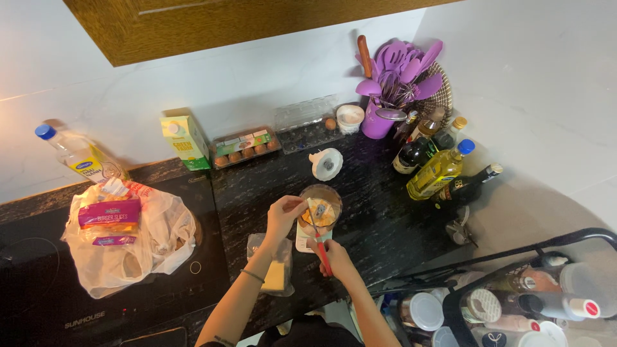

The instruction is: The person cuts a block of cheese with red-handled scissors, dropping pieces into a food processor bowl resting on a digital kitchen scale. They briefly wash their hands at the sink, dry them with a towel, then return to cutting more cheese into the bowl.

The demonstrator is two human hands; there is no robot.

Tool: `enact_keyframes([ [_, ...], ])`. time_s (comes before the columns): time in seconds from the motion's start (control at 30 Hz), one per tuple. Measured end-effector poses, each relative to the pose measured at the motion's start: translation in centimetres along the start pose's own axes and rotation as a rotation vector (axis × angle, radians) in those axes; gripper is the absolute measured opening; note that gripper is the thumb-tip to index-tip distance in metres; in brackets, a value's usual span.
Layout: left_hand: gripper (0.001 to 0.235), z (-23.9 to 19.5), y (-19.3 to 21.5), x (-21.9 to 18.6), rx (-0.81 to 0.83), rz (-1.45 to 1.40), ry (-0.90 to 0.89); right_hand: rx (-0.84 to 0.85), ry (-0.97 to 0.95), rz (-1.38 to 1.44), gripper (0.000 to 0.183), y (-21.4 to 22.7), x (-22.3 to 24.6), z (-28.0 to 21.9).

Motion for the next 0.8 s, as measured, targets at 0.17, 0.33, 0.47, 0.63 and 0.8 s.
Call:
enact_keyframes([
  [0.17,0.020,0.4,-0.1,0.5,-0.001,-0.065,0.056,0.029,-0.017,-0.008,0.076,0.4,-0.5,0.2],
  [0.33,0.018,0.9,-0.6,1.5,-0.002,0.034,-0.145,-0.210,0.167,-0.367,0.082,2.1,0.1,-0.9],
  [0.47,0.021,-1.6,-1.4,-4.0,0.077,0.119,-0.476,-0.489,0.327,-0.641,0.082,4.0,3.7,-3.6],
  [0.63,0.023,-0.8,-2.4,-3.5,0.162,0.299,-0.426,-0.693,0.624,-0.716,0.080,5.1,4.7,-4.6],
  [0.8,0.025,0.3,-1.3,-3.5,0.108,0.331,-0.378,-0.738,0.751,-0.744,0.083,5.6,5.9,-6.1],
])
Point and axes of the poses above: each hand's wrist, its own z-axis towards the middle knuckle, its own y-axis out of the back of the hand, x = y × z, the point moved 6 cm from there along z, towards the middle knuckle, and after that the axes turned 10 degrees about -x, right-handed, at the moved point
